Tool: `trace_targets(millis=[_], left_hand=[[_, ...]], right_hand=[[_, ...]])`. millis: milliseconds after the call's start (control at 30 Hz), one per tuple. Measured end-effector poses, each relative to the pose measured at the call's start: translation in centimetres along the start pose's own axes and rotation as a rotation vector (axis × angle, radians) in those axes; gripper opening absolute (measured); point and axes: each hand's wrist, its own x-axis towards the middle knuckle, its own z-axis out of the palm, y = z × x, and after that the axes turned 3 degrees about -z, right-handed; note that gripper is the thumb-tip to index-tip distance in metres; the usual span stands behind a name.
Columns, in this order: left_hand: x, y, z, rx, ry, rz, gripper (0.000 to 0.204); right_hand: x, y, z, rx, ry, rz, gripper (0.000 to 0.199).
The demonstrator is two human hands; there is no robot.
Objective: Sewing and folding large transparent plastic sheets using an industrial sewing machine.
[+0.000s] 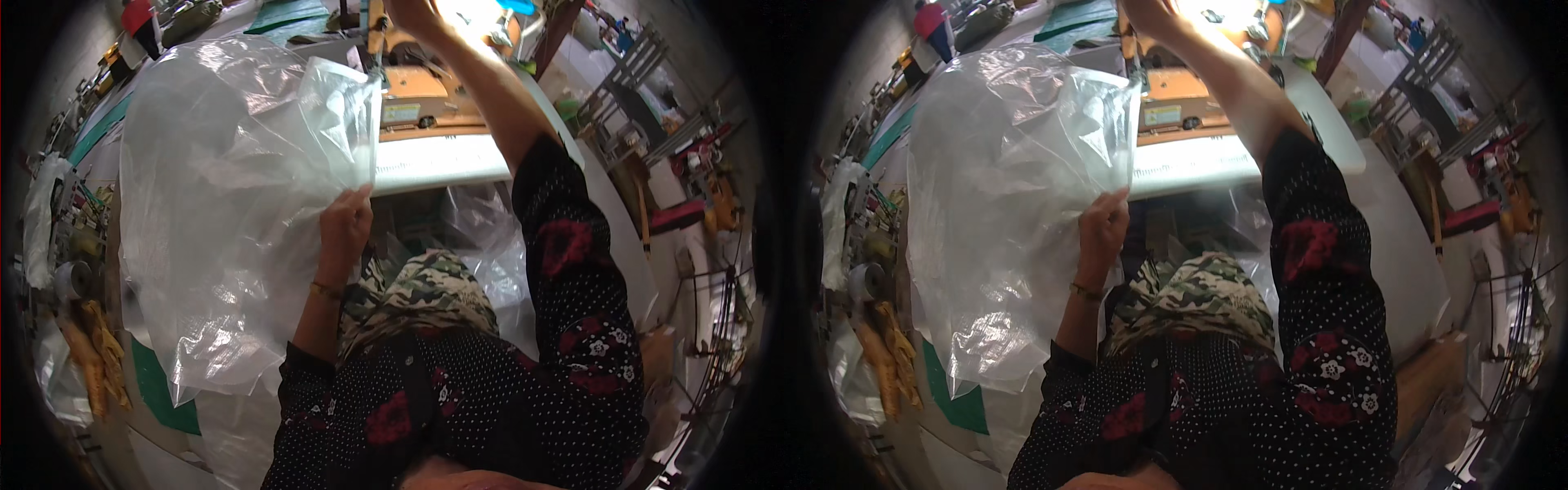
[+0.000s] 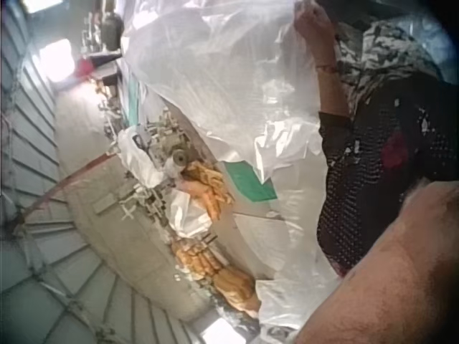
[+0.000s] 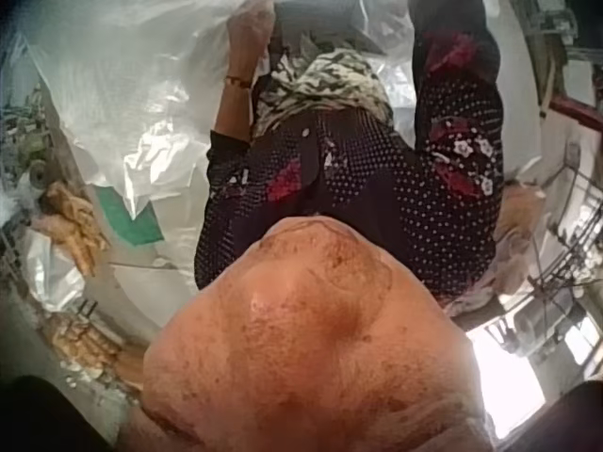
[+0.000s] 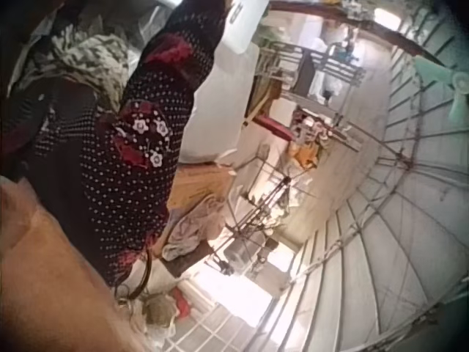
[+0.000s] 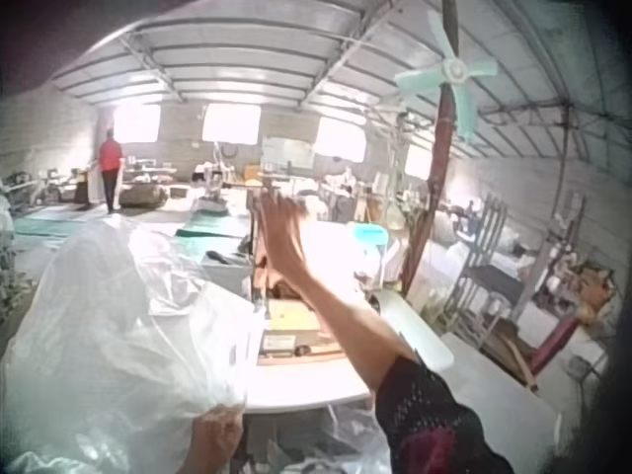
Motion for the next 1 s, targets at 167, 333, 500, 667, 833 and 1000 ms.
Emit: trace_targets(millis=[167,333,500,667,833,1000], left_hand=[[-1.0,1.5,-1.4,0.045,0.023,0.063,0.028],[-1.1,4.5,-2.2,0.2,-0.028,0.106,0.026],[0.2,6.2,-0.6,0.32,-0.05,0.155,0.014],[0.1,6.0,0.0,0.402,-0.075,0.172,0.024],[-0.1,4.3,1.1,0.416,-0.083,0.186,0.022],[0.0,3.4,1.6,0.366,-0.056,0.151,0.02]], right_hand=[[-3.1,-3.7,-2.0,0.328,0.243,0.152,0.035],[-14.8,-9.9,-9.6,0.383,-0.484,0.493,0.039],[-18.5,-13.5,-10.8,0.896,-0.812,1.061,0.051],[-19.9,-14.1,-9.8,1.013,-0.631,1.121,0.048],[-21.9,-14.9,-9.0,1.117,-0.471,1.129,0.042],[-22.2,-15.2,-8.7,1.211,-0.341,1.104,0.043]])
